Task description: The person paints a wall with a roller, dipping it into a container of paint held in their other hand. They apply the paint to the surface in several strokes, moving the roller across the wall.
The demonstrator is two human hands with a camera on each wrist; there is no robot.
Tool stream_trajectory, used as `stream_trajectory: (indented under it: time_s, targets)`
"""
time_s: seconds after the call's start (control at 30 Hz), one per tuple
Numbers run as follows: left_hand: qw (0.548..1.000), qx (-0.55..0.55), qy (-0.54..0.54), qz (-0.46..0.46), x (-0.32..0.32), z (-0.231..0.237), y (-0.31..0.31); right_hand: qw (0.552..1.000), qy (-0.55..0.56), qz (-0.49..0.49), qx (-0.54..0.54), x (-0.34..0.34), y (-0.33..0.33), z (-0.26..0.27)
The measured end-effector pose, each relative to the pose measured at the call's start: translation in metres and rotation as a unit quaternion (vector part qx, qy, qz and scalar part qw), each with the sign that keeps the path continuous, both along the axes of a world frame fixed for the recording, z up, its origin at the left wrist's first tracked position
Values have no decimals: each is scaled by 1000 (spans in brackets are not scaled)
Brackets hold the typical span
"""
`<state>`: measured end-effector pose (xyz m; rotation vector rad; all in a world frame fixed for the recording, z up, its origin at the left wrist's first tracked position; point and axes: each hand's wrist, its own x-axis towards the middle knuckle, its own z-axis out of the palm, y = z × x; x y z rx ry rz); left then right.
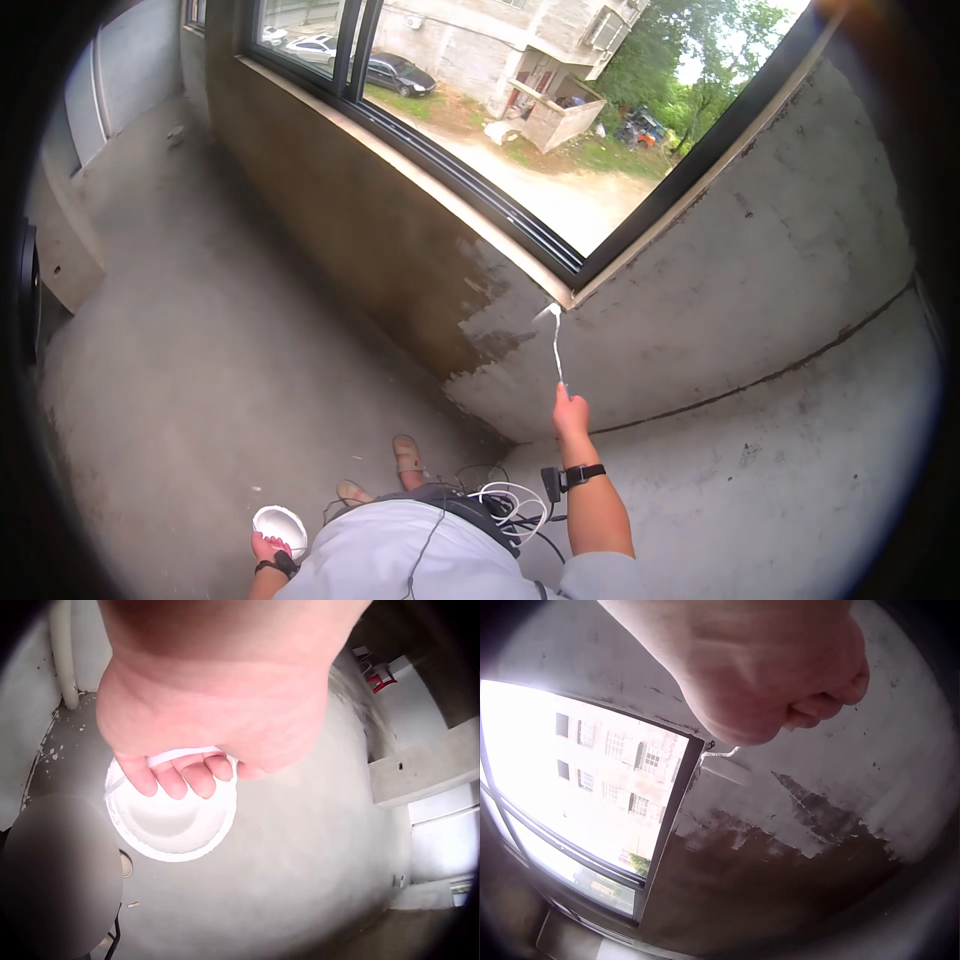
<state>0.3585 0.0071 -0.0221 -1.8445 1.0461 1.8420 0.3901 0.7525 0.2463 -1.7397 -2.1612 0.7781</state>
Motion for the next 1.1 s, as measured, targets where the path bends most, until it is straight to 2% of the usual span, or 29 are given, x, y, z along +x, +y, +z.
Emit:
stream_trajectory:
  time_s: [0.13,0.3,0.67,0.73,0.83,1.1]
  targets:
    - [999,-4,6,-32,-27,-5,3,1000,-17,-17,-18,18,-5,11]
    - [998,-8,3,-57,-42,-12,0,999,-15,-32,11,42,1,-7]
    - [999,-15,-19,-42,-14,-18,-4,999,35,-23,33,30,-1,-19]
    - [999,-9,-13,-31,-5,-16,-2,993,85,-22,-75,21,14,-31]
    - [998,-35,-41,-12,4,-7,5,984,149,11,-93,-1,23,-38]
    - [999,-20,-29,26,31,12,4,981,107,57,-151,-64,20,-14]
